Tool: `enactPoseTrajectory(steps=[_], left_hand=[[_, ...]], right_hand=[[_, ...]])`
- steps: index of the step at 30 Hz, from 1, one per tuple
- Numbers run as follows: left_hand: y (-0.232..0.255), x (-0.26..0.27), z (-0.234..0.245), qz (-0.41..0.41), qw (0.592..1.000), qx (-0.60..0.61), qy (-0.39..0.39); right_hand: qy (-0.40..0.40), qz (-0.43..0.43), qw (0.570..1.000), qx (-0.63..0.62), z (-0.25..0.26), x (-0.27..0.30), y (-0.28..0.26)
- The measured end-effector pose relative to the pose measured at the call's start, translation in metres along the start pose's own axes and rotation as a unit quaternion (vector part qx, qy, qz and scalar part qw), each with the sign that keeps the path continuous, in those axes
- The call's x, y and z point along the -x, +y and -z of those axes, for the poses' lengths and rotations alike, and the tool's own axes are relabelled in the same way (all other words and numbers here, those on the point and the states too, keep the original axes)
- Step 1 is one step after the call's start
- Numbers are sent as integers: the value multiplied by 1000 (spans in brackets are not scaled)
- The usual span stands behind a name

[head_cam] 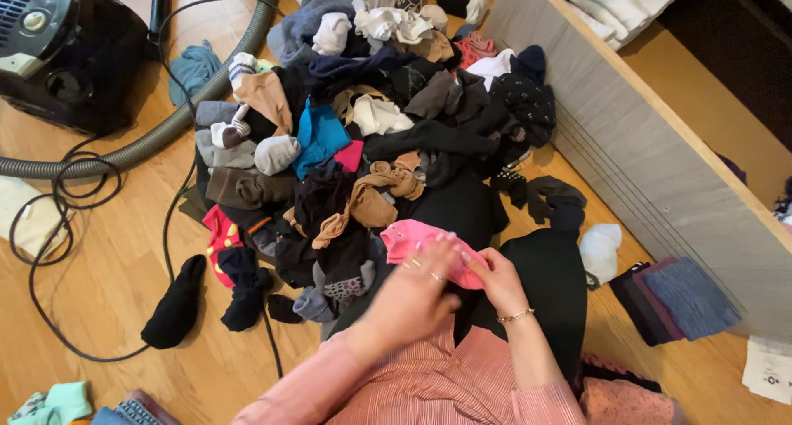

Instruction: The person sits on the floor and folds various socks from a large pile. They pick up socks of different colors, fold them by hand, and place them into an open drawer or onto a small stack on the floor.

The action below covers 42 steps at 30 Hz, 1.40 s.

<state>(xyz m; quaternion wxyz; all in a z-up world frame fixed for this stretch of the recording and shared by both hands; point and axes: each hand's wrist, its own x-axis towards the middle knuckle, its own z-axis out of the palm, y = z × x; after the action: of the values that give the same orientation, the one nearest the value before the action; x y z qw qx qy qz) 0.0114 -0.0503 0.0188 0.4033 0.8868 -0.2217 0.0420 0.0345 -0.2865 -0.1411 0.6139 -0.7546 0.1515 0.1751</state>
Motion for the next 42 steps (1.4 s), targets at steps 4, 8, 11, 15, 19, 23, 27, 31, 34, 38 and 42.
enactPoseTrajectory(steps=[4,8,11,15,19,23,27,31,34,38,42], left_hand=[[14,-2,-26,-50,985,-128,-109],[3,12,-23,-76,976,-118,-165],[-8,20,-19,-109,974,-85,-181],[-8,18,-4,-80,976,-53,-197],[-8,18,4,-76,987,23,-141],[-20,30,-3,-37,986,45,-156],[-42,39,-21,12,993,67,-100],[-62,19,-33,232,959,129,99],[-75,-17,-22,186,976,73,87],[-123,-27,-49,263,945,181,-67],[-90,-42,-23,223,938,219,-148]], right_hand=[[-6,15,984,-180,17,24,11],[14,1,967,-255,9,64,-49],[7,-14,956,-293,-1,69,-67],[-38,-56,948,-310,-11,61,-77],[-68,-85,938,-329,-21,59,-94],[-60,-80,946,-307,-30,52,-95],[-59,-60,961,-265,-38,38,-78],[-51,-32,972,-226,-45,34,-74],[-9,16,983,-182,-55,36,-72],[38,61,988,-140,-66,40,-68],[40,98,989,-103,-65,41,-58]])
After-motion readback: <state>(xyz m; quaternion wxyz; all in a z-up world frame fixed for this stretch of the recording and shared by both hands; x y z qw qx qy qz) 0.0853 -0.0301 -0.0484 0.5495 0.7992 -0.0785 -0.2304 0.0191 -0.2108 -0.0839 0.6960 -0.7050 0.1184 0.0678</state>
